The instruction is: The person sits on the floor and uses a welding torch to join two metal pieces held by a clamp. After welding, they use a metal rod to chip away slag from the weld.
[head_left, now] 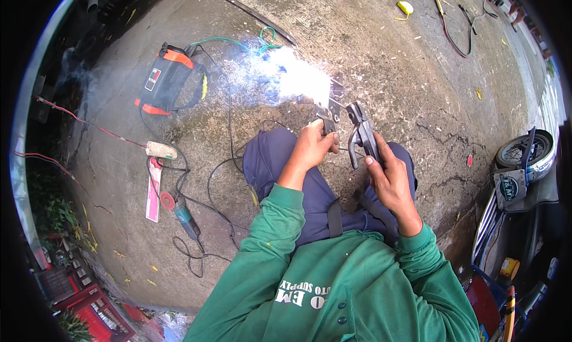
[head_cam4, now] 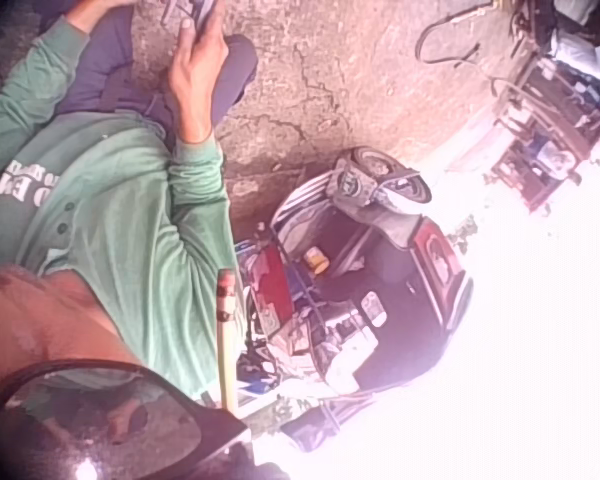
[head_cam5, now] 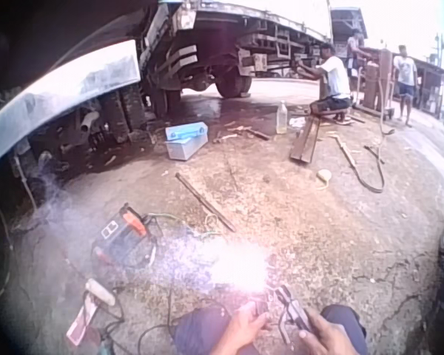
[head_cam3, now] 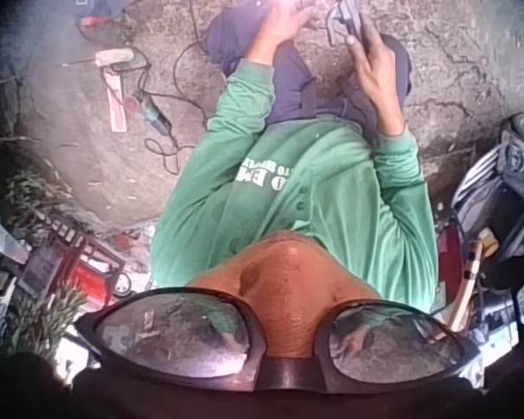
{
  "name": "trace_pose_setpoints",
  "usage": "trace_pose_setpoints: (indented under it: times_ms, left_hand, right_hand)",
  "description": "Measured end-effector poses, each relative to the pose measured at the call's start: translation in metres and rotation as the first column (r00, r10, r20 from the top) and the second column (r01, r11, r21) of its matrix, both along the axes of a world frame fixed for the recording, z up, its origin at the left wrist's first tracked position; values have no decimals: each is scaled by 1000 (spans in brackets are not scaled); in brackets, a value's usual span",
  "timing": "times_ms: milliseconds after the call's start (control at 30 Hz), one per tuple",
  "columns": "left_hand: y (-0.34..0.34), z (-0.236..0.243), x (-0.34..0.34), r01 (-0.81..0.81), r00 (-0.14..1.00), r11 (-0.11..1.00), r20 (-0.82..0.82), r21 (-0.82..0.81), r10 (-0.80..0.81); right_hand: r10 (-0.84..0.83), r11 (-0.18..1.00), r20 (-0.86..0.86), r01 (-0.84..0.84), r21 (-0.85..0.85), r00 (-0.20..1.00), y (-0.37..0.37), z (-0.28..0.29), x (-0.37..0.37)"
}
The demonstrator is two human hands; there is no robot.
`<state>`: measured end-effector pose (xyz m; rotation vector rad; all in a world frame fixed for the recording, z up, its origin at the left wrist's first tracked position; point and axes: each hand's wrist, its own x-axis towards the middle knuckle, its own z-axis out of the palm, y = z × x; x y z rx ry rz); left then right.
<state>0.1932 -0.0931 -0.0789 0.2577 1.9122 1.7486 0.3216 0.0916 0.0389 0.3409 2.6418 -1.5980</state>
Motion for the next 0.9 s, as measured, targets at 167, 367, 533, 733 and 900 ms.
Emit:
trace_pose_setpoints:
  times_ms: [167,367,533,733,900]
  left_hand:
    - [0,1,3,-43,999,997,5,71,43]
    - [0,-11,1,-56,998,996,-10,69,57]
    - [1,-12,1,-51,999,996,-8,73,51]
    - [1,-7,2,-40,999,997,-17,59,42]
    - [2,-4,2,-42,999,997,-3,59,42]
  right_hand:
    - [-46,997,-26,45,-65,999,-1,-1,4]
    - [-35,999,-27,35,3,999,3,4,6]
    - [-23,1000,-26,23,-5,999,2,4,5]
    - [-12,1000,-9,12,11,1000,3,6,4]
    - [-3,1000,-3,3,14,1000,3,4,2]
